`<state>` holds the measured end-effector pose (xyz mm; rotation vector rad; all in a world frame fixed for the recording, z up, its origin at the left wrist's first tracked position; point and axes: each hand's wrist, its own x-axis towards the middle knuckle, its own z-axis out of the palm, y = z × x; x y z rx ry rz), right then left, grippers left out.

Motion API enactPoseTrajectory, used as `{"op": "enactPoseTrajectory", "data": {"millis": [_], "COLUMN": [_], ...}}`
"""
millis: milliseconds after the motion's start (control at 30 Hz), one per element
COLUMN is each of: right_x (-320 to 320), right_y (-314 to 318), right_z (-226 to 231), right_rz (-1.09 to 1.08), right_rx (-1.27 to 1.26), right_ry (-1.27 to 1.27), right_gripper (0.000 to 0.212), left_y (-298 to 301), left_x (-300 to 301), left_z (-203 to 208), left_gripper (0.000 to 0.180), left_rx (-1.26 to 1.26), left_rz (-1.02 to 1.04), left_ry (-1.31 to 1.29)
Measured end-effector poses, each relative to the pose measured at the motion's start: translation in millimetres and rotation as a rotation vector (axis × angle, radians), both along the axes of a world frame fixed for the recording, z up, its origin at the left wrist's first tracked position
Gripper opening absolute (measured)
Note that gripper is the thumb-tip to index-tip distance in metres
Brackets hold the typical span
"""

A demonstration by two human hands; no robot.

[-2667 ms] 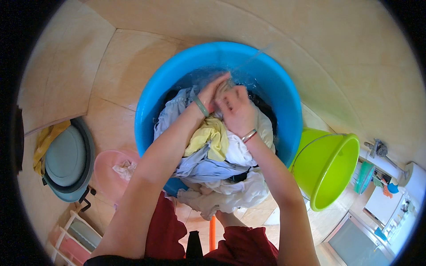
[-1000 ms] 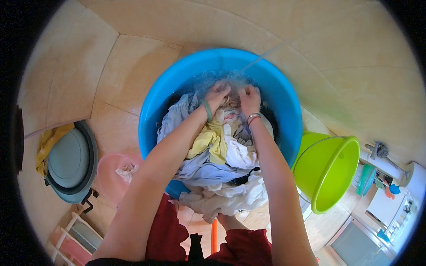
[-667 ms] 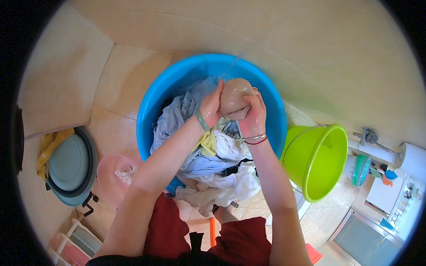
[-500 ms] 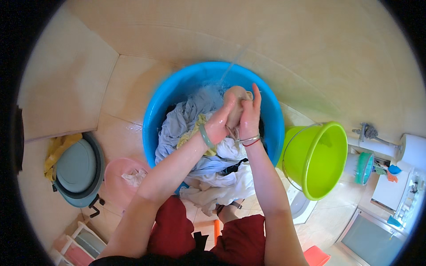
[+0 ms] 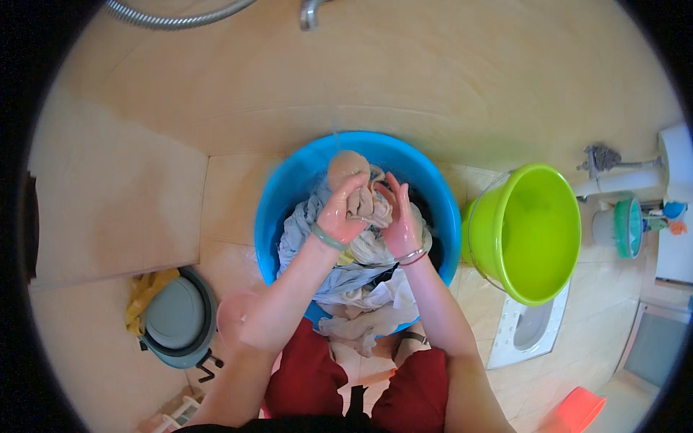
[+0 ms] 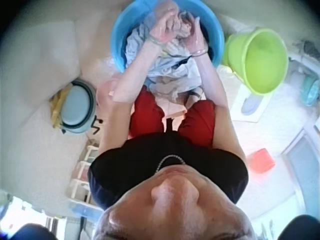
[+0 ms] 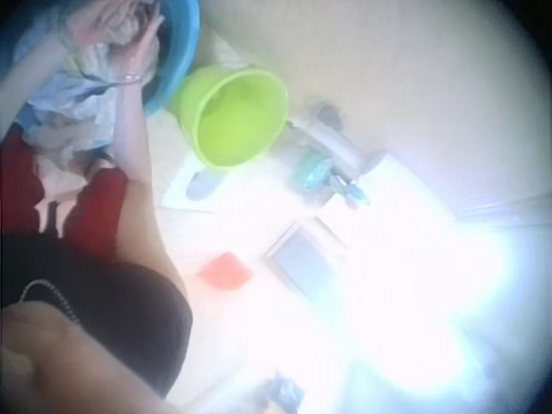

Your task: The person fills a green basin with water and pours it into a blue basin containing clothes. They then sit on an orange stool and hand-wash the clothes in the blue basin, scrubbing and rinsing them under running water from a shower head.

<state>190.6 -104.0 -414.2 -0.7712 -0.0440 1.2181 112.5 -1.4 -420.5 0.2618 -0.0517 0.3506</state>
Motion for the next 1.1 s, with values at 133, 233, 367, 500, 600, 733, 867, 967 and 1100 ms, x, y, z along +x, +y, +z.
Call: {"op": "enactPoseTrajectory", "data": {"millis": [133,233,367,500,600,733,867,967,1100], "right_x": [-8.3,-4.0,8.6,18.7,21.9,23.1,25.1,32.9,33.3], "right_y": [1.8,17.4,14.0,6.7,5.8,-4.3,-15.0,-13.6,-7.9], "right_z": [7.9,10.0,6.8,2.1,-9.1,-3.8,21.4,29.5,28.6], "right_rz": [-0.143,-0.146,-0.085,0.078,0.205,0.306,0.346,0.334,0.271], "right_rx": [0.022,0.003,0.006,0.006,0.017,0.185,0.408,0.361,0.285], "right_ry": [0.179,0.093,-0.054,-0.292,-0.318,-0.12,0.139,-0.015,-0.106], "right_gripper": [0.082,0.075,0.069,0.069,0.07,0.064,0.057,0.051,0.041], "left_y": [-19.2,-43.1,-59.7,-49.3,-37.5,-42.4,-60.1,-50.1,-40.4], "left_x": [8.9,5.2,11.7,-4.1,-17.0,-14.0,-11.8,-16.3,-14.2], "left_z": [21.3,29.7,45.9,39.8,33.6,49.6,67.9,60.0,55.8], "left_gripper": [0.02,0.029,0.037,0.025,0.015,0.013,0.009,0.008,0.014], "left_rx": [-0.082,0.18,0.372,0.22,0.278,0.125,-0.049,-0.094,-0.009], "left_rz": [0.128,0.273,0.279,0.002,-0.253,-0.404,-0.372,-0.509,-0.646], "left_ry": [0.472,0.867,0.978,0.838,0.806,0.797,0.705,0.693,0.773]}}
